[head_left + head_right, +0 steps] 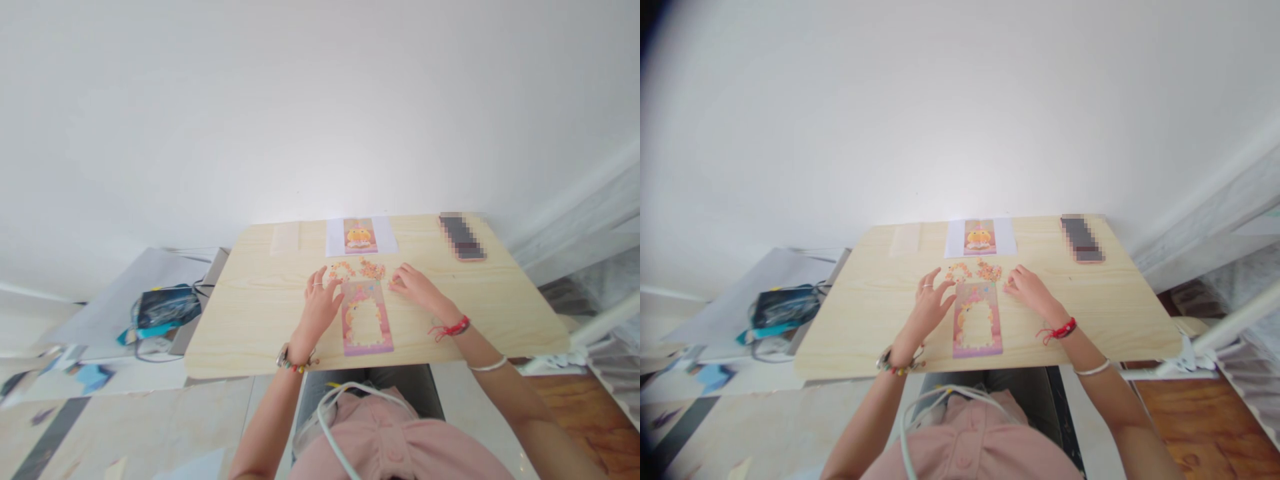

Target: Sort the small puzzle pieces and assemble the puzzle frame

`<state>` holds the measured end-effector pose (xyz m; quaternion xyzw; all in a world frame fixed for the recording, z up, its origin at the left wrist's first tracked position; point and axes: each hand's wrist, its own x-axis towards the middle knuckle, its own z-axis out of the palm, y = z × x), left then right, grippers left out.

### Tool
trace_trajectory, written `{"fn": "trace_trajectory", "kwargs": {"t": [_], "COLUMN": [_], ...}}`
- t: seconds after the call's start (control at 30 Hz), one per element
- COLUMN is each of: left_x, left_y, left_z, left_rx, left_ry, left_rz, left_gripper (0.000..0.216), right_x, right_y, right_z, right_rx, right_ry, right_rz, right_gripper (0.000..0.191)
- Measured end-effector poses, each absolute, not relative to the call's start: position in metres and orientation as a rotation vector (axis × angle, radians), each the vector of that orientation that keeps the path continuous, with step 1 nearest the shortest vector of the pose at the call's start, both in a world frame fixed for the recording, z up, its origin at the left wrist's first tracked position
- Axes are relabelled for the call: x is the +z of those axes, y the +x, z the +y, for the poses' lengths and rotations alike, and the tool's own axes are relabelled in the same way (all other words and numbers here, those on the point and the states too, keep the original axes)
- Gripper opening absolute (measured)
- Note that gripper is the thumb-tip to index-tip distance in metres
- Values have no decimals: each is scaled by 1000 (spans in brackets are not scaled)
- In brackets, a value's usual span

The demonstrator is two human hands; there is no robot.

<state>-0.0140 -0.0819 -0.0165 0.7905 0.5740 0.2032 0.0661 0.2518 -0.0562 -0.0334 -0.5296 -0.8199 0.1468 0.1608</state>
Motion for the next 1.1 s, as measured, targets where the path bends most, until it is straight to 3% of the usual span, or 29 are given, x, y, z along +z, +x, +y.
{"fn": "trace_trajectory", "kwargs": {"t": [0.17,0.33,0.67,0.87,1.1], "left_x": [-14,-17,-17,-15,-27], "left_y": [-8,3,60,90,94], "left_z": [-87,-91,-86,-70,-63], "left_rx": [599,608,548,426,363], "left_ry": [2387,2429,2549,2624,2633], "left_rz": [1695,1634,1535,1546,1548], "left_gripper": [24,21,13,14,18], "right_x": [-27,-27,-34,-31,-35], "right_y": [261,259,247,257,253], "right_z": [-50,-48,-70,-63,-59], "right_rx": [513,473,466,489,558], "right_ry": [-1346,-1339,-1427,-1375,-1294], "right_rz": [-2430,-2491,-2333,-2341,-2414], "right_gripper": [19,6,2,17,6]}}
